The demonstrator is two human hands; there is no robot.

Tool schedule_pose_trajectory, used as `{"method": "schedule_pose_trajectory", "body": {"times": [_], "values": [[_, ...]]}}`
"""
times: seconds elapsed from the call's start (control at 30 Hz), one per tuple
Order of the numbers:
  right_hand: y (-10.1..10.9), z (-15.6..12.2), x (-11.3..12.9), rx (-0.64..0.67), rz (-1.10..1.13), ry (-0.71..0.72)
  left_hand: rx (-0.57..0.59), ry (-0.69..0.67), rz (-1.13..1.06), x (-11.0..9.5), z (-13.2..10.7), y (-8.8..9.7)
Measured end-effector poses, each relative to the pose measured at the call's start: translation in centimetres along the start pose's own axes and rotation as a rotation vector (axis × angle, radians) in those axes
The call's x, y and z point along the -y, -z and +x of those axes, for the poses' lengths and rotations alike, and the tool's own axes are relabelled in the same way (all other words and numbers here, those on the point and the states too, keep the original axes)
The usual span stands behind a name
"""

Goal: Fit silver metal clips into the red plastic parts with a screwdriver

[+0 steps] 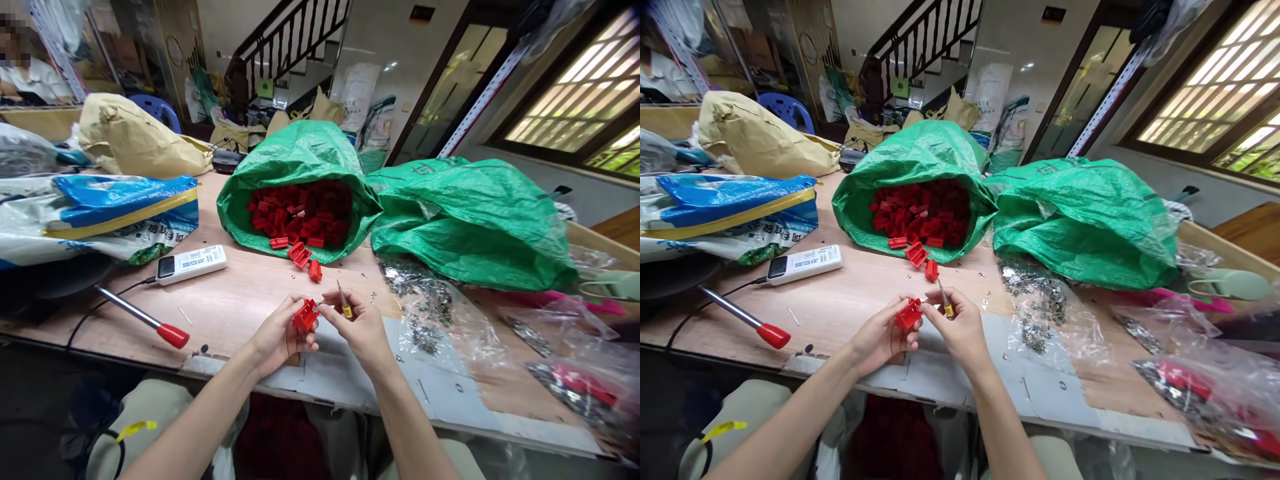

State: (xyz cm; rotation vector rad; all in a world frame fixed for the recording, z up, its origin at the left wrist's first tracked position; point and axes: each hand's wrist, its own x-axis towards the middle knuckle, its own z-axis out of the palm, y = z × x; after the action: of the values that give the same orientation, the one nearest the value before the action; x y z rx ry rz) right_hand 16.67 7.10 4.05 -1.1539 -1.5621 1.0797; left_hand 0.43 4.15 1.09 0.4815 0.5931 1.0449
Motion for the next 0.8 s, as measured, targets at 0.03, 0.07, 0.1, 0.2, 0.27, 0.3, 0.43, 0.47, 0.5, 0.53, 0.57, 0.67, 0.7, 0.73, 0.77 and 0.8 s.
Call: {"method": "schedule_pose_trajectory", "body": {"times": [0.03,0.07,0.1,0.2,0.27,0.3,0.43,0.47,0.5,0.53,0.57,0.67,0.7,0.73,0.77,0.8], "values": [[-0.1,-0.1,-0.2,-0.001,-0.009,0.017,0.001,-0.003,0.019,0.1,0.0,0.0],[-0.2,-0.1,-0.5,-0.003,-0.019,0.031,0.007,-0.006,0.035,0.1,0.1,0.0],[-0.2,-0.2,-0.7,-0.009,-0.027,0.043,0.014,-0.008,0.048,0.2,0.1,0.0],[0.0,-0.4,-1.1,-0.035,-0.035,0.066,0.041,-0.01,0.08,0.2,-0.1,0.0],[0.0,-0.6,-1.1,-0.023,-0.03,0.064,0.058,-0.007,0.094,0.2,-0.1,0.1],[0.0,-0.7,-1.1,-0.006,-0.025,0.059,0.061,-0.009,0.097,0.2,-0.1,0.1],[0.2,-0.6,-0.9,0.096,0.068,-0.06,0.065,-0.02,0.112,0.3,0.0,0.2],[0.3,-0.5,-0.9,0.141,0.128,-0.142,0.069,-0.02,0.122,0.3,0.0,0.2],[0.4,-0.5,-0.9,0.196,0.197,-0.236,0.075,-0.019,0.134,0.3,0.0,0.2],[0.6,-0.5,-0.8,0.25,0.268,-0.326,0.081,-0.019,0.144,0.3,-0.1,0.2],[0.7,-0.5,-0.7,0.292,0.329,-0.394,0.086,-0.02,0.151,0.3,-0.1,0.2],[1.2,-0.8,-0.4,0.317,0.396,-0.453,0.094,-0.013,0.155,0.4,-0.2,0.1],[1.2,-1.0,-0.4,0.294,0.378,-0.445,0.093,-0.006,0.154,0.4,-0.3,0.1],[1.2,-1.1,-0.4,0.269,0.341,-0.434,0.093,0.001,0.154,0.4,-0.3,0.2],[1.2,-1.3,-0.5,0.237,0.288,-0.413,0.093,0.005,0.152,0.5,-0.3,0.2],[1.1,-1.5,-0.7,0.199,0.222,-0.378,0.092,0.003,0.147,0.5,-0.3,0.2]]}}
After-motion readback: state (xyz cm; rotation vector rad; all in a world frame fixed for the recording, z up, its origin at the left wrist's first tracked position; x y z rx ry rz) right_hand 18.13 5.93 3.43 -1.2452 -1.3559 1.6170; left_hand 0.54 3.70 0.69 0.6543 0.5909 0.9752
